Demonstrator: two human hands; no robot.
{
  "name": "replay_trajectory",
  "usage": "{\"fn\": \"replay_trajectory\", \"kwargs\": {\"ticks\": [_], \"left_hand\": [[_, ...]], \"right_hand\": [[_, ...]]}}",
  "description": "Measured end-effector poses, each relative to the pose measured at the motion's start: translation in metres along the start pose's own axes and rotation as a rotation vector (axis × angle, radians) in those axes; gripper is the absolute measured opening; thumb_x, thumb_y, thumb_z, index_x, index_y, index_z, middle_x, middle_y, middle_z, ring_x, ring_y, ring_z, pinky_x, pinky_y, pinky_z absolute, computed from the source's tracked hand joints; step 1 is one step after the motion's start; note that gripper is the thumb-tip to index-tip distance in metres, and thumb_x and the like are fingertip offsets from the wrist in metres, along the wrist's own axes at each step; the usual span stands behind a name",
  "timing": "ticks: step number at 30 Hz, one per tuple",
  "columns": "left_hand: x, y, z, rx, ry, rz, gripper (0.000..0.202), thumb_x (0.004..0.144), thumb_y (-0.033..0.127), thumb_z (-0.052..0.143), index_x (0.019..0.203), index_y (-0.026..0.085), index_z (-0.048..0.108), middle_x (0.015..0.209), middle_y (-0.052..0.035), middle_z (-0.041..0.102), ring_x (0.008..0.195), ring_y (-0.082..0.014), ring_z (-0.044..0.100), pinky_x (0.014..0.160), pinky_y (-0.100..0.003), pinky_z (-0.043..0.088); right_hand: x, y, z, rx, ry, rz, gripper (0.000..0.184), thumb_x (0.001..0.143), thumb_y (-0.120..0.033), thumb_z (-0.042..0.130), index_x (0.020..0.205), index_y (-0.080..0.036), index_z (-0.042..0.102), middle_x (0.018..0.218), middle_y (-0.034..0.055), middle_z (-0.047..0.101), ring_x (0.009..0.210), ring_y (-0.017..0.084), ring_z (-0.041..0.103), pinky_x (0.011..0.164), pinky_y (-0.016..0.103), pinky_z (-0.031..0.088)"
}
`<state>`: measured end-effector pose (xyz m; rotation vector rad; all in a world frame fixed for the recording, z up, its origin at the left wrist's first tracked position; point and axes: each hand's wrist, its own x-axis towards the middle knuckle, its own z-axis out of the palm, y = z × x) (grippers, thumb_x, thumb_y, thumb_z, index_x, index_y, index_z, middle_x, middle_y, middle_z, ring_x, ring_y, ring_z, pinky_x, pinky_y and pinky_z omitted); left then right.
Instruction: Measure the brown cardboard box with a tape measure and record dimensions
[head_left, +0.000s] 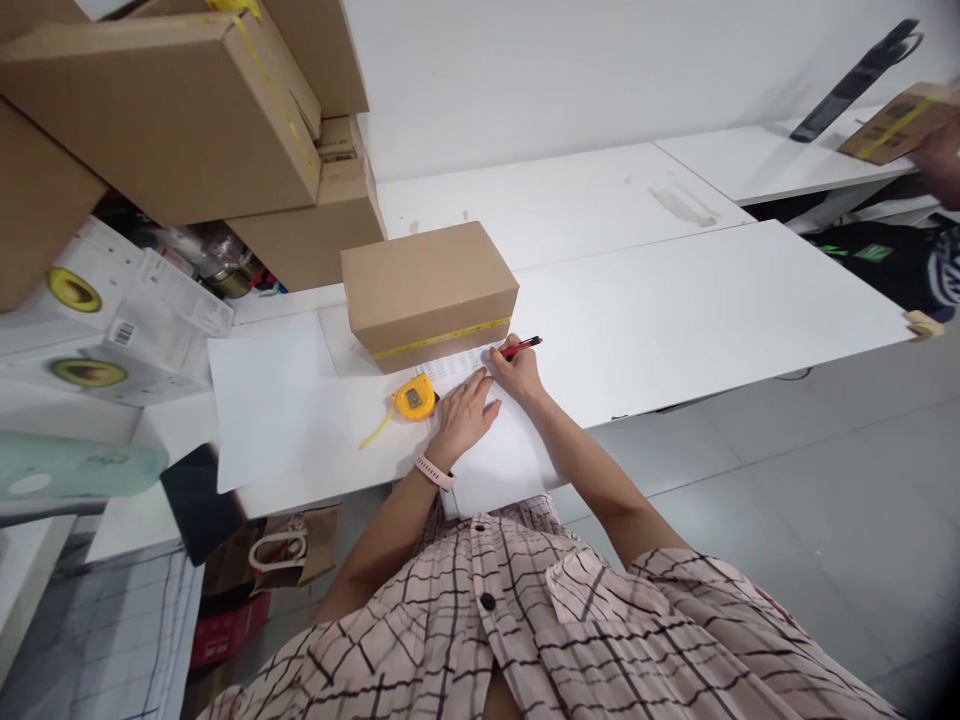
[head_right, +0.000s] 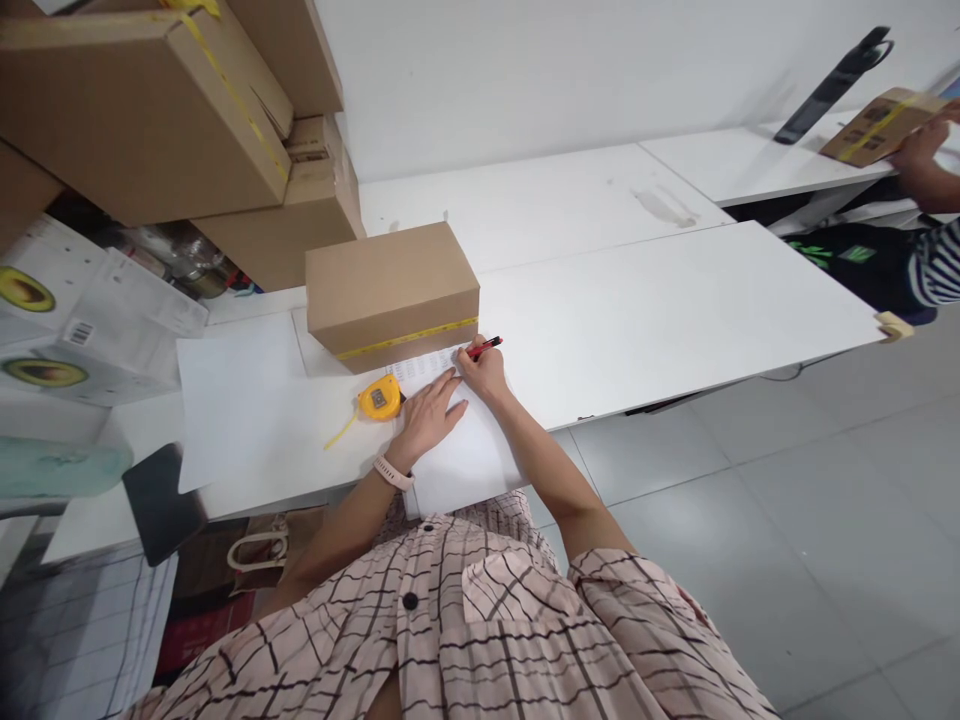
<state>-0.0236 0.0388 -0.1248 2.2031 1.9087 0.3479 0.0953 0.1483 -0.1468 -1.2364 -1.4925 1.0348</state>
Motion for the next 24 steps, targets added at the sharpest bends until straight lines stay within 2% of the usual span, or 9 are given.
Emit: {"fn": "replay_trajectory", "kwargs": {"ticks": [8,24], "left_hand": [[0.0006,-0.0012,0.0008,0.01,-0.011,0.007,0.045,0.101,0.038,0.05,0.143,0.021,0.052,0.161,-0.0071,0.044,0.131,-0.0287,0.059,0.107,-0.043,0.05],[0.0008,0.0001,-0.0003,0.007,-0.019,-0.014,0.045,0.101,0.038,0.051,0.144,0.022,0.052,0.161,-0.0071,0.045,0.131,-0.0282,0.059,0.107,-0.042,0.049]], "right_hand": [[-0.0005,-0.0001,-0.0014,0.014,-0.021,0.003,0.024,0.075,-0.033,0.058,0.062,-0.024,0.041,0.064,-0.0038,0.043,0.059,0.012,0.04,0.058,0.029,0.033],[0.0003,0.0023,-0.0005,-0.007,0.008,0.01,0.023,0.076,-0.036,0.058,0.065,-0.024,0.042,0.062,-0.0046,0.045,0.059,0.012,0.043,0.06,0.029,0.035]]}}
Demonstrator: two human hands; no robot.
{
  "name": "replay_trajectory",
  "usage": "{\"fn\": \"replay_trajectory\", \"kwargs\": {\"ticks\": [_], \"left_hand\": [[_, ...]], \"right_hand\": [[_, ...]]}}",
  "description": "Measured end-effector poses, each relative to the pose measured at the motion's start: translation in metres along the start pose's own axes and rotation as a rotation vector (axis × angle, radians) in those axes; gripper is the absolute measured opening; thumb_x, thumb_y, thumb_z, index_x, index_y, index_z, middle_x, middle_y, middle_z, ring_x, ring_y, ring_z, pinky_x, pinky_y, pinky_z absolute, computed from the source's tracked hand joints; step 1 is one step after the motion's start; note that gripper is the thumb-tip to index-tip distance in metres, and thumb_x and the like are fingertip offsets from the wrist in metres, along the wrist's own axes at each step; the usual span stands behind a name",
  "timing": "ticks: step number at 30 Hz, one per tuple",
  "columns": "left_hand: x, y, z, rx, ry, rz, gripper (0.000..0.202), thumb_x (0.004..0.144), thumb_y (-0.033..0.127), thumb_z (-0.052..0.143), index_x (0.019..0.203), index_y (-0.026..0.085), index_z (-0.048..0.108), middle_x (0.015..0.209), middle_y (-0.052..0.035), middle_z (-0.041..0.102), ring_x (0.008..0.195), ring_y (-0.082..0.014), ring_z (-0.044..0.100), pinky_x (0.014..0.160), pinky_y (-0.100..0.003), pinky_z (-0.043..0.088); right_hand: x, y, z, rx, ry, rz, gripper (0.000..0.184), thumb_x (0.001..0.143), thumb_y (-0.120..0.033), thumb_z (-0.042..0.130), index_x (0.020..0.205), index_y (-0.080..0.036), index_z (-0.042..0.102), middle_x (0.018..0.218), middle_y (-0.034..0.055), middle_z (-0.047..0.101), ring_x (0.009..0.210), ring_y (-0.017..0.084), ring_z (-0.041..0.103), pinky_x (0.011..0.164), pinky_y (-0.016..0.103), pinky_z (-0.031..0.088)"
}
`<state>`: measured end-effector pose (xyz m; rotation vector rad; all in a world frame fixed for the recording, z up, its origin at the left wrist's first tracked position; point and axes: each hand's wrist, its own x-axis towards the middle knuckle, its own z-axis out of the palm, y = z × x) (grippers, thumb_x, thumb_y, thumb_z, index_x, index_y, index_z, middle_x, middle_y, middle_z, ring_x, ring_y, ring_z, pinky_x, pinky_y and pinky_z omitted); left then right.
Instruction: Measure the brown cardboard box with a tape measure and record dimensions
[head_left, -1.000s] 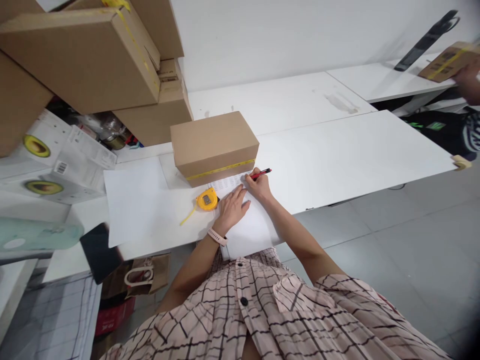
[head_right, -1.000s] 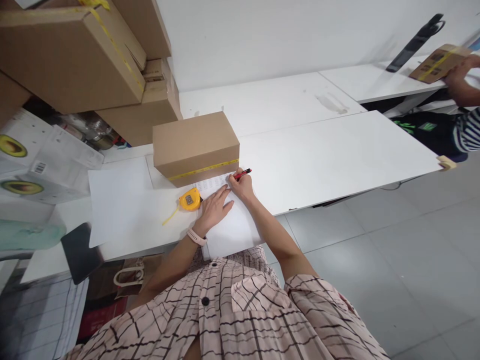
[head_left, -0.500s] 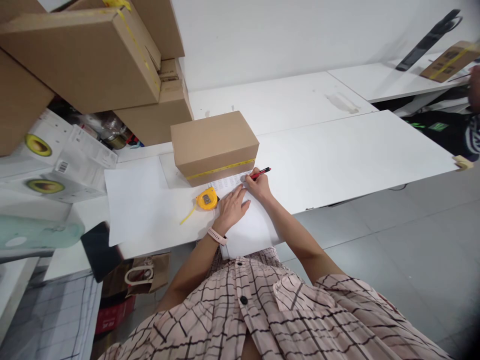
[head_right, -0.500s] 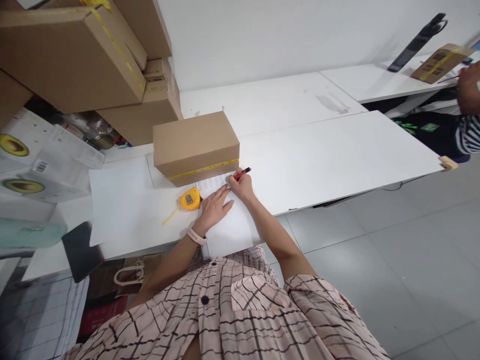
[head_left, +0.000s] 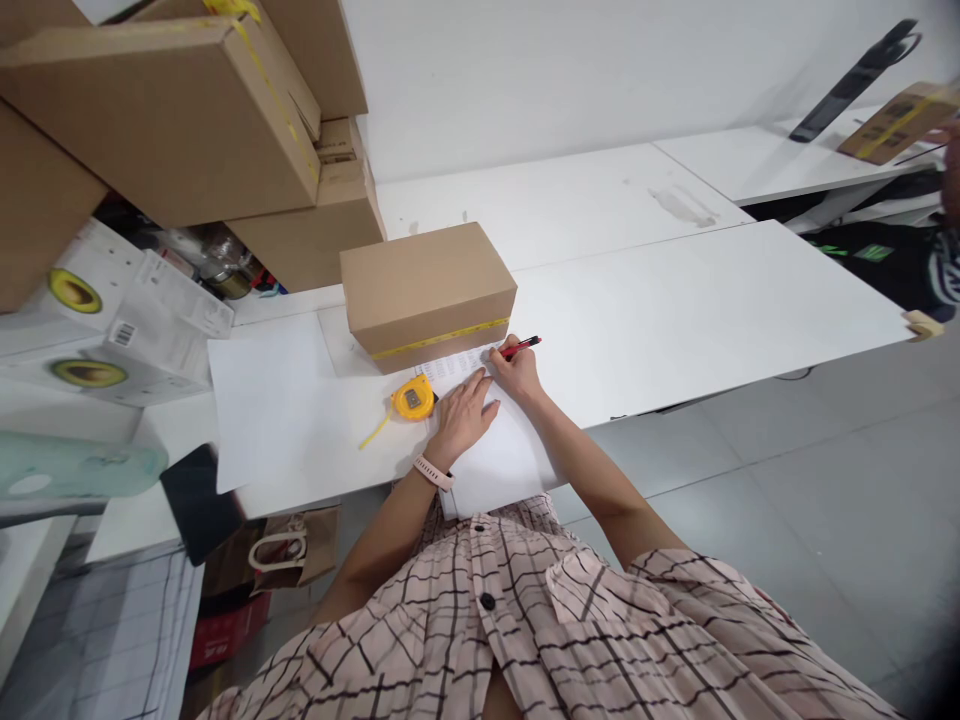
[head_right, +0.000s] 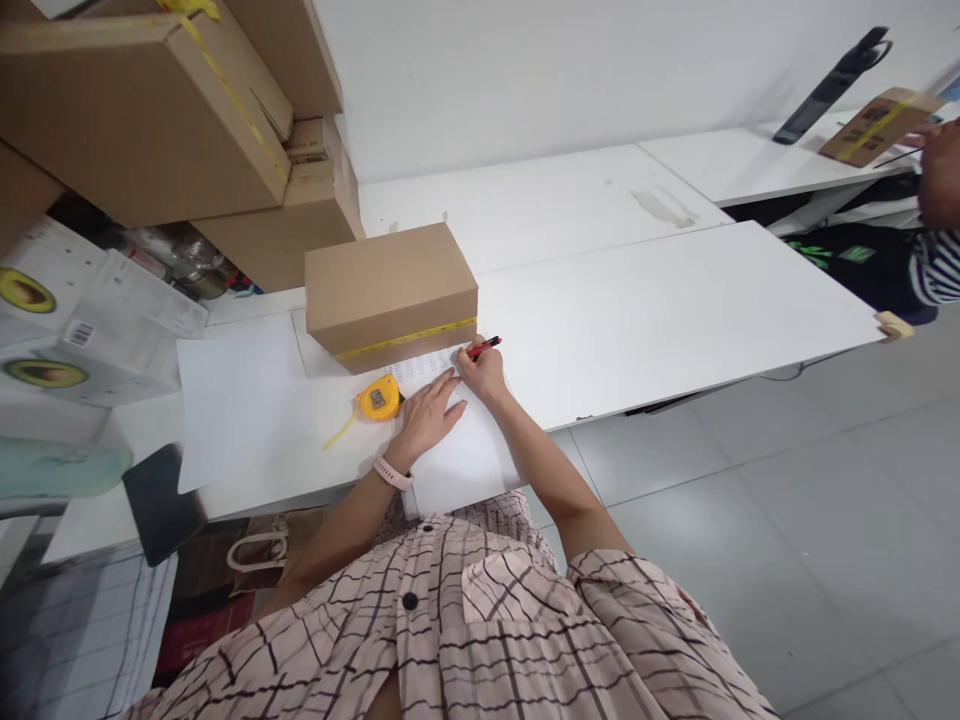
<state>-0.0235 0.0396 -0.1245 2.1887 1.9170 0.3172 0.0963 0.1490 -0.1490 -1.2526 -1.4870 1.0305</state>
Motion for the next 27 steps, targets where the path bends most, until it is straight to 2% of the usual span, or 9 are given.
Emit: {"fn": "replay_trajectory", "kwargs": {"ticks": [12,27], "left_hand": [[-0.0003,-0.0012,0.0016,-0.021,0.017,0.018,0.044,0.101,0.037,0.051,0.143,0.022,0.053,0.161,-0.0065,0.044,0.131,-0.0278,0.059,0.109,-0.042,0.048],[-0.0005,-0.0042,0.0048,-0.047,0.044,0.034,0.044,0.1,0.036,0.053,0.142,0.021,0.055,0.159,-0.01,0.046,0.13,-0.0302,0.06,0.108,-0.044,0.049]], "right_hand": [[-0.0009,-0.0009,-0.001,0.024,0.007,0.022,0.024,0.076,-0.034,0.059,0.066,-0.024,0.04,0.061,-0.0057,0.042,0.058,0.012,0.041,0.059,0.028,0.034],[-0.001,-0.0004,-0.0002,0.016,-0.002,0.009,0.024,0.078,-0.034,0.057,0.067,-0.024,0.04,0.063,-0.0059,0.043,0.059,0.011,0.041,0.059,0.027,0.033]]}}
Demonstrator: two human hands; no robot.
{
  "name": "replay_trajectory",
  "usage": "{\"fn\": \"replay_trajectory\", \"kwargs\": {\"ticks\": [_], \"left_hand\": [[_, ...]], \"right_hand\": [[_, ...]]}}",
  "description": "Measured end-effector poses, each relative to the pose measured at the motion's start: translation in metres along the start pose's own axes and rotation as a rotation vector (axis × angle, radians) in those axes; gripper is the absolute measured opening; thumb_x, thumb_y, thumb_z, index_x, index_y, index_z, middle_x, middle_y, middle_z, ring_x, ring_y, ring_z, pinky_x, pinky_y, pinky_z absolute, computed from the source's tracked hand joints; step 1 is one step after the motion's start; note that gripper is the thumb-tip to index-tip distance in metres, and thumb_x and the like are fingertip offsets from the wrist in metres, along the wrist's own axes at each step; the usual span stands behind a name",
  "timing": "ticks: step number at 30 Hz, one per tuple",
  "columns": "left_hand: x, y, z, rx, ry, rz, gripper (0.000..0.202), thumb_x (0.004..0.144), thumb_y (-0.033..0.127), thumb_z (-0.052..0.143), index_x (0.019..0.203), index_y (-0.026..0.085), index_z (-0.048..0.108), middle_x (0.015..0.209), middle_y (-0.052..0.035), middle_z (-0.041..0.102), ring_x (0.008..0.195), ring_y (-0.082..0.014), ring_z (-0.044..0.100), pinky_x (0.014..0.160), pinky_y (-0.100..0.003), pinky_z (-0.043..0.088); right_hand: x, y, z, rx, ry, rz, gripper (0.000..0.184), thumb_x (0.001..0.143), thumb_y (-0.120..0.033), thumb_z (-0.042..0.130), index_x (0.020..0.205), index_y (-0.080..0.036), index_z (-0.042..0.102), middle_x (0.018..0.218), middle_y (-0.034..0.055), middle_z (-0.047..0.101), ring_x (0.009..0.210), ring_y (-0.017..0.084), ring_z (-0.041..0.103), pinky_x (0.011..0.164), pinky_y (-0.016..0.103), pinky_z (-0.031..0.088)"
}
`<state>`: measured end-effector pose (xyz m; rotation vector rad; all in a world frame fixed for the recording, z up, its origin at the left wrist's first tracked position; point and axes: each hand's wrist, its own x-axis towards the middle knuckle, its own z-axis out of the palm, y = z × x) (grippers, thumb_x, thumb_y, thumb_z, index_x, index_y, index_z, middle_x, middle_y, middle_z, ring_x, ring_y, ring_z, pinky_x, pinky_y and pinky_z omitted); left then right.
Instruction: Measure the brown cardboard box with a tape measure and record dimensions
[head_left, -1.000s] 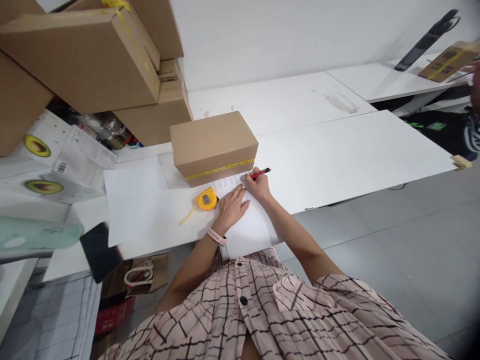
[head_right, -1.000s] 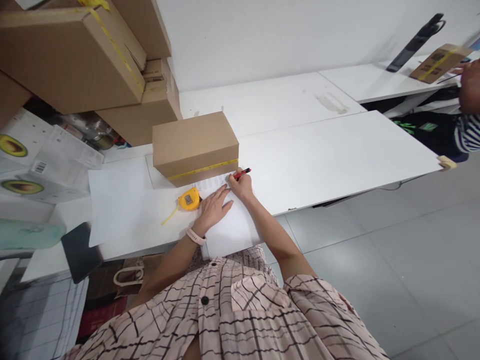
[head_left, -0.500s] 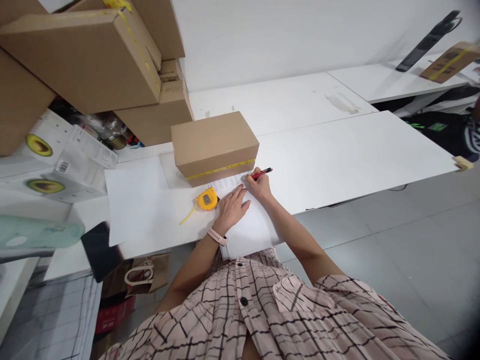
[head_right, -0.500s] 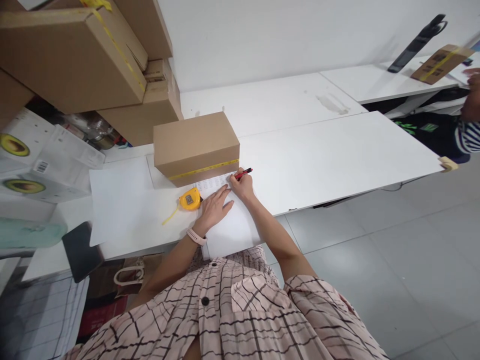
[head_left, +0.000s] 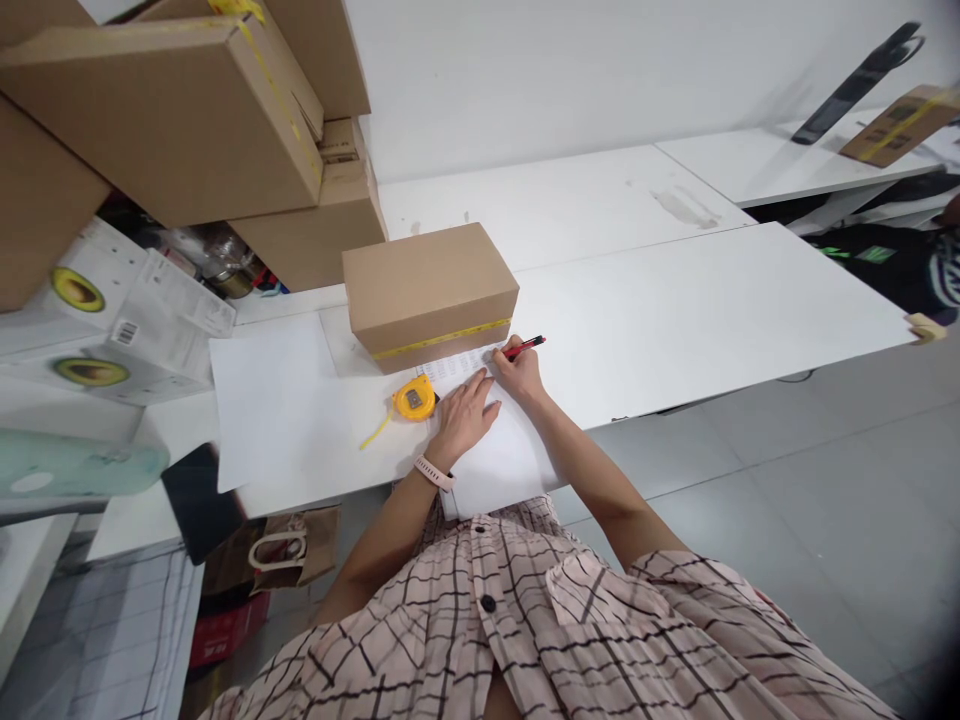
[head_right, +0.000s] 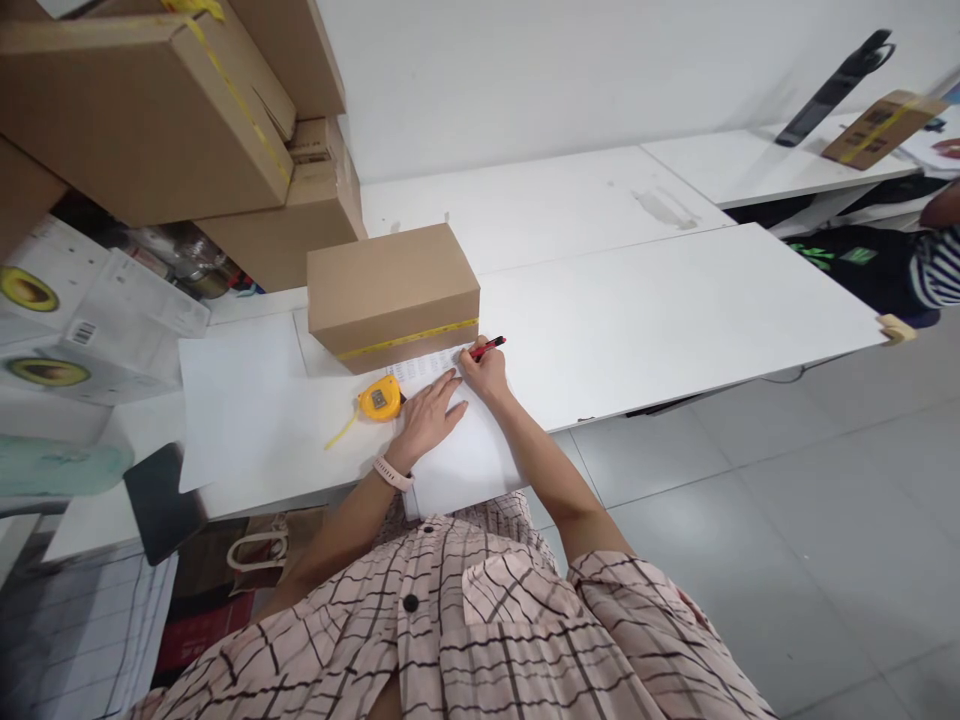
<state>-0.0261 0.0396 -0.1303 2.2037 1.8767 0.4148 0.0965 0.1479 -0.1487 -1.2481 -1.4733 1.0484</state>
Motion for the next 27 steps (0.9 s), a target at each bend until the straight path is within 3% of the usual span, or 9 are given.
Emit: {"fn": "replay_trajectory", "kwargs": {"ticks": [7,11,13,15,17,19,23,25,27], "left_hand": [[0.0,0.002,-0.004,-0.078,0.009,-0.004,0.044,0.098,0.031,0.057,0.14,0.019,0.057,0.158,-0.0108,0.047,0.132,-0.0315,0.058,0.11,-0.046,0.047],[-0.022,-0.003,-0.016,-0.187,0.166,0.023,0.033,0.097,0.027,0.058,0.128,0.018,0.064,0.137,-0.0117,0.066,0.124,-0.0272,0.062,0.107,-0.042,0.049],[-0.038,-0.012,-0.025,-0.173,0.332,-0.033,0.027,0.097,0.027,0.056,0.12,0.02,0.068,0.123,-0.0109,0.071,0.118,-0.0277,0.063,0.105,-0.043,0.048],[-0.051,-0.026,-0.034,-0.112,0.451,-0.138,0.025,0.094,0.028,0.06,0.116,0.02,0.069,0.125,-0.0129,0.068,0.12,-0.0322,0.059,0.107,-0.049,0.044],[-0.057,-0.041,-0.039,-0.067,0.455,-0.225,0.036,0.088,0.029,0.067,0.122,0.019,0.066,0.137,-0.0169,0.061,0.128,-0.038,0.052,0.109,-0.055,0.04],[-0.058,-0.055,-0.041,-0.067,0.386,-0.269,0.053,0.082,0.029,0.072,0.133,0.018,0.059,0.143,-0.0195,0.055,0.132,-0.0412,0.048,0.109,-0.059,0.039],[-0.054,-0.064,-0.044,-0.176,0.326,-0.32,0.063,0.077,0.028,0.077,0.136,0.018,0.056,0.131,-0.0181,0.064,0.124,-0.039,0.055,0.107,-0.057,0.041],[-0.055,-0.057,-0.049,-0.344,0.313,-0.31,0.059,0.077,0.031,0.077,0.132,0.02,0.059,0.127,-0.0155,0.066,0.121,-0.0353,0.058,0.106,-0.052,0.044],[-0.057,-0.044,-0.056,-0.606,0.223,-0.238,0.052,0.082,0.038,0.074,0.13,0.021,0.06,0.127,-0.0122,0.067,0.117,-0.03,0.062,0.102,-0.045,0.048]], "right_hand": [[-0.004,-0.004,-0.009,-0.031,0.054,-0.078,0.026,0.088,-0.041,0.056,0.073,-0.024,0.043,0.068,-0.0044,0.046,0.064,0.013,0.043,0.063,0.027,0.037],[-0.026,-0.004,-0.04,-0.284,-0.087,-0.335,0.017,0.096,-0.036,0.05,0.099,-0.023,0.06,0.094,0.0051,0.061,0.086,0.02,0.056,0.079,0.033,0.046],[-0.041,-0.002,-0.056,-0.488,-0.184,-0.456,0.023,0.096,-0.025,0.046,0.109,-0.023,0.064,0.103,0.0088,0.061,0.097,0.024,0.055,0.082,0.036,0.047],[-0.053,0.001,-0.066,-0.657,-0.256,-0.507,0.031,0.095,-0.016,0.042,0.114,-0.023,0.066,0.107,0.0116,0.061,0.1,0.026,0.053,0.082,0.038,0.047],[-0.062,0.003,-0.069,-0.755,-0.3,-0.521,0.036,0.095,-0.012,0.039,0.116,-0.021,0.067,0.109,0.0139,0.061,0.099,0.028,0.053,0.083,0.04,0.048],[-0.067,0.003,-0.066,-0.785,-0.317,-0.521,0.041,0.095,-0.009,0.038,0.121,-0.02,0.068,0.108,0.015,0.063,0.097,0.028,0.054,0.084,0.041,0.048],[-0.07,-0.008,-0.056,-0.668,-0.271,-0.45,0.043,0.093,-0.008,0.037,0.123,-0.018,0.067,0.109,0.0155,0.067,0.099,0.029,0.057,0.087,0.044,0.049],[-0.072,-0.019,-0.05,-0.473,-0.256,-0.362,0.035,0.096,-0.015,0.039,0.116,-0.019,0.068,0.109,0.0141,0.069,0.102,0.028,0.059,0.09,0.045,0.049],[-0.075,-0.032,-0.042,-0.174,-0.314,-0.214,0.029,0.1,-0.027,0.042,0.112,-0.021,0.068,0.109,0.0109,0.07,0.103,0.025,0.063,0.093,0.044,0.05]]}}
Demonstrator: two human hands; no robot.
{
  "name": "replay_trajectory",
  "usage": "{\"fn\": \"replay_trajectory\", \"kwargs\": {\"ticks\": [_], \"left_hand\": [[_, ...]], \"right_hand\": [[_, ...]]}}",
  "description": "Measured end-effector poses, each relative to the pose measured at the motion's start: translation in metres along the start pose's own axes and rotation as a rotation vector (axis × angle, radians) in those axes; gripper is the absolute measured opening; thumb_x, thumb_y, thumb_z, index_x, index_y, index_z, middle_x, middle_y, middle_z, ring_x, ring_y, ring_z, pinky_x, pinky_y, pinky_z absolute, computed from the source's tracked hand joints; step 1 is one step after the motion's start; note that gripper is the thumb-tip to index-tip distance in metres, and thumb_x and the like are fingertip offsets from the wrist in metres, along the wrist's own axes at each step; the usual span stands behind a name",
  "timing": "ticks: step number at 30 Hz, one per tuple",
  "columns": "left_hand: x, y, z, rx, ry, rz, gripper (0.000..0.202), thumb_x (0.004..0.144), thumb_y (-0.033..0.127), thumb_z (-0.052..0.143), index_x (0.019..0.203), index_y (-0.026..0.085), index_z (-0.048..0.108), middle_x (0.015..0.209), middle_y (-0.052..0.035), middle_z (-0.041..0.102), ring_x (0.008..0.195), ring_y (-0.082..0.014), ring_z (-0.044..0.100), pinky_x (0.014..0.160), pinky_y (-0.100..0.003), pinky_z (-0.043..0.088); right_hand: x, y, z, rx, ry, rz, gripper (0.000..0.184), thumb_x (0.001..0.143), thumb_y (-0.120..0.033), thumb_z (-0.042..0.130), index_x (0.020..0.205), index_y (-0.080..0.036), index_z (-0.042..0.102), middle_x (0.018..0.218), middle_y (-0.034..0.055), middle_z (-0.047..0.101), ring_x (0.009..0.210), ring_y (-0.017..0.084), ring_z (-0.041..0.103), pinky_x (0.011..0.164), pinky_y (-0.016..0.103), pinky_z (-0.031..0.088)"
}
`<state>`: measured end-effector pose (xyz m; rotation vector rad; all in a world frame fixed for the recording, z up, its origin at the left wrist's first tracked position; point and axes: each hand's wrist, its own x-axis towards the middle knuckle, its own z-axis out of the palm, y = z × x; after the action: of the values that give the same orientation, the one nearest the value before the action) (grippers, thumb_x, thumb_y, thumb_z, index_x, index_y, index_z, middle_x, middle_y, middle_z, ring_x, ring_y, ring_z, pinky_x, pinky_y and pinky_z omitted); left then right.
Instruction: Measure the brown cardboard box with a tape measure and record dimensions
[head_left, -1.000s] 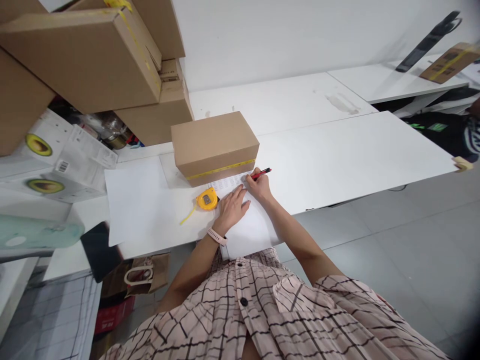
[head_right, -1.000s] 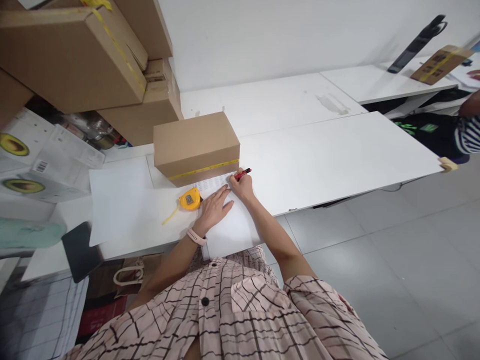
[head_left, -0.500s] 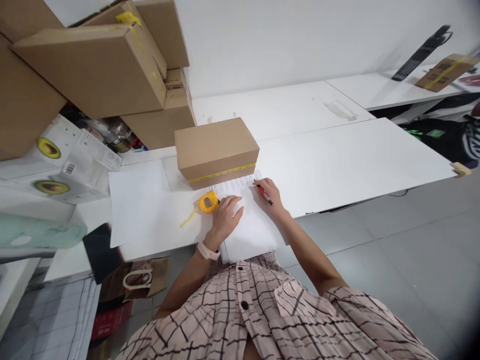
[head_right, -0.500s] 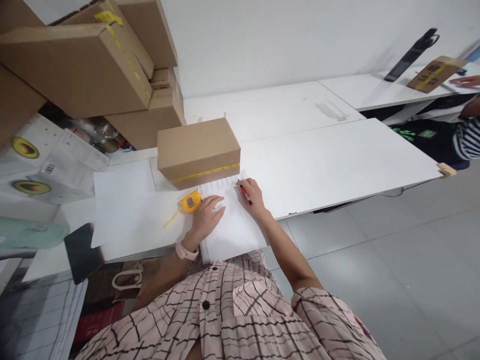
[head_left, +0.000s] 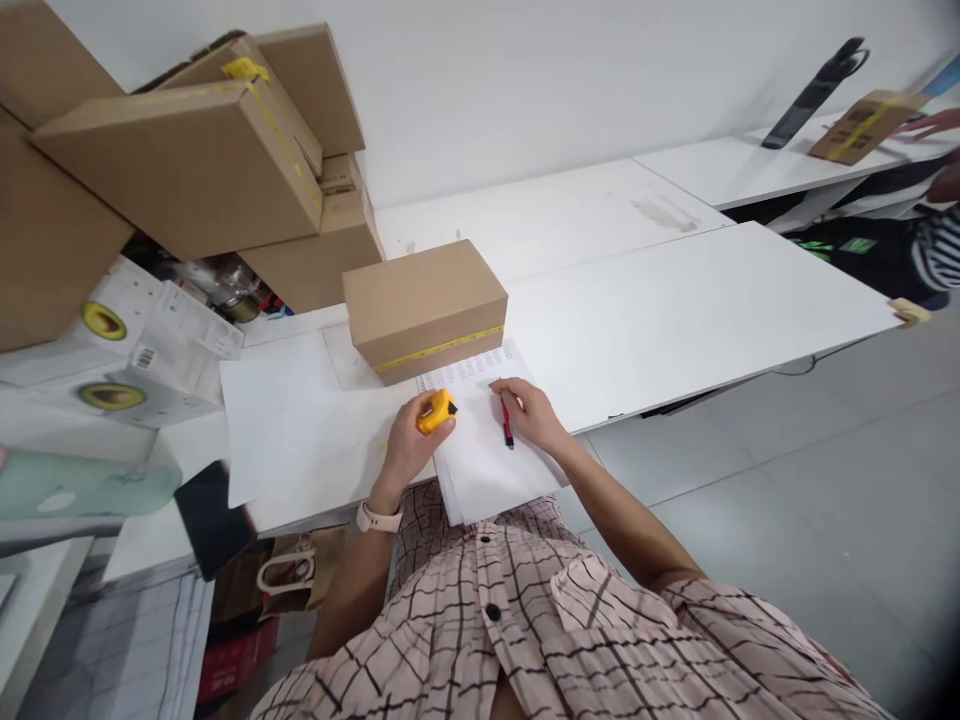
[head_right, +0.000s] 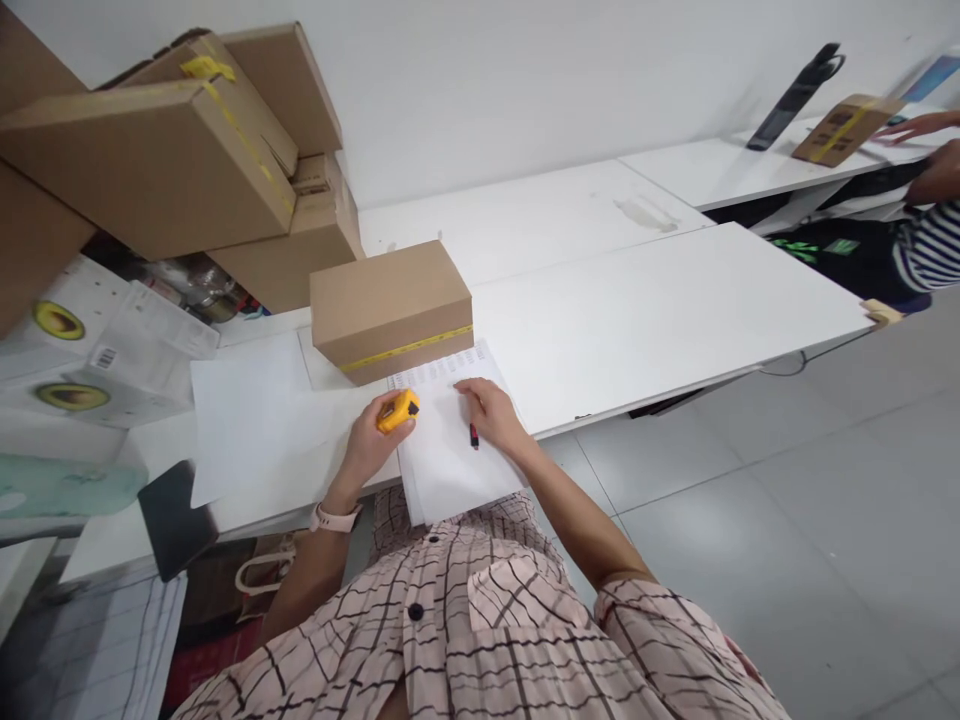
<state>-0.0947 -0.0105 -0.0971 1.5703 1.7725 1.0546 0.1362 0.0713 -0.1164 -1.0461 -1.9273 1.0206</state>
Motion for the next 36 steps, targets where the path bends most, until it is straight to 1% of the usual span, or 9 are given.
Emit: {"fn": "replay_trajectory", "kwargs": {"ticks": [2,4,10,13,16,22,28,32,36], "left_hand": [[-0.006,0.014,0.001,-0.211,-0.144,0.005,0.048,0.085,0.044,0.07,0.127,0.022,0.061,0.124,-0.0093,0.069,0.11,-0.0252,0.066,0.096,-0.038,0.051],[-0.009,0.023,0.0,-0.301,-0.198,-0.008,0.048,0.084,0.048,0.071,0.123,0.021,0.062,0.117,-0.0078,0.07,0.102,-0.0226,0.067,0.089,-0.034,0.052],[-0.003,0.039,-0.018,-0.379,-0.205,-0.078,0.059,0.077,0.051,0.074,0.125,0.021,0.06,0.101,-0.0063,0.07,0.087,-0.0201,0.066,0.073,-0.03,0.052],[0.012,0.051,-0.045,-0.393,-0.123,-0.029,0.062,0.071,0.048,0.08,0.125,0.024,0.061,0.102,-0.0055,0.069,0.086,-0.0201,0.066,0.071,-0.029,0.052],[0.036,0.055,-0.083,-0.354,0.054,0.035,0.055,0.074,0.048,0.078,0.121,0.024,0.066,0.094,-0.0032,0.067,0.08,-0.0177,0.064,0.068,-0.027,0.05],[0.108,0.025,-0.158,-0.496,0.267,-0.033,0.044,0.077,0.053,0.074,0.099,0.016,0.066,0.088,-0.0048,0.068,0.069,-0.0125,0.059,0.052,-0.022,0.037],[0.149,0.003,-0.185,-0.475,0.274,-0.187,0.037,0.079,0.047,0.073,0.091,0.014,0.063,0.077,-0.0014,0.065,0.059,-0.0093,0.054,0.047,-0.021,0.03],[0.152,-0.001,-0.187,-0.422,0.231,-0.215,0.044,0.071,0.052,0.074,0.092,0.014,0.065,0.076,-0.0015,0.066,0.056,-0.0102,0.054,0.046,-0.021,0.032],[0.156,-0.002,-0.188,-0.409,0.188,-0.204,0.046,0.07,0.052,0.074,0.095,0.015,0.067,0.081,-0.003,0.068,0.059,-0.011,0.056,0.047,-0.02,0.034]], "right_hand": [[0.002,-0.014,0.006,0.338,-0.085,0.112,0.031,0.101,-0.041,0.045,0.113,-0.023,0.066,0.109,0.0083,0.071,0.102,0.022,0.065,0.095,0.041,0.051],[0.005,-0.025,0.01,0.565,-0.143,0.208,0.037,0.097,-0.053,0.053,0.113,-0.022,0.066,0.105,0.0071,0.072,0.097,0.019,0.066,0.094,0.039,0.051],[0.023,-0.05,-0.001,0.78,-0.225,0.334,0.049,0.077,-0.057,0.078,0.108,-0.023,0.062,0.083,0.0,0.066,0.071,0.013,0.058,0.072,0.031,0.05],[0.049,-0.066,-0.018,0.759,-0.219,0.22,0.052,0.067,-0.051,0.087,0.103,-0.024,0.062,0.076,-0.0029,0.061,0.068,0.013,0.055,0.064,0.029,0.047],[0.091,-0.075,-0.046,0.717,-0.09,0.131,0.048,0.069,-0.048,0.086,0.101,-0.024,0.061,0.078,-0.0028,0.06,0.07,0.013,0.056,0.065,0.029,0.047],[0.191,-0.054,-0.092,0.651,0.14,0.144,0.032,0.076,-0.031,0.081,0.096,-0.022,0.057,0.077,-0.003,0.057,0.069,0.01,0.052,0.068,0.026,0.046],[0.242,-0.029,-0.067,0.454,0.25,0.347,0.023,0.077,-0.019,0.073,0.086,-0.02,0.052,0.081,-0.0004,0.059,0.07,0.01,0.051,0.07,0.026,0.046],[0.243,-0.022,-0.047,0.277,0.24,0.386,0.028,0.077,-0.03,0.074,0.095,-0.02,0.055,0.093,0.0042,0.065,0.08,0.016,0.059,0.075,0.032,0.048],[0.24,-0.014,-0.042,0.203,0.234,0.379,0.033,0.078,-0.042,0.073,0.097,-0.02,0.057,0.098,0.0059,0.067,0.085,0.018,0.061,0.076,0.032,0.048]]}}
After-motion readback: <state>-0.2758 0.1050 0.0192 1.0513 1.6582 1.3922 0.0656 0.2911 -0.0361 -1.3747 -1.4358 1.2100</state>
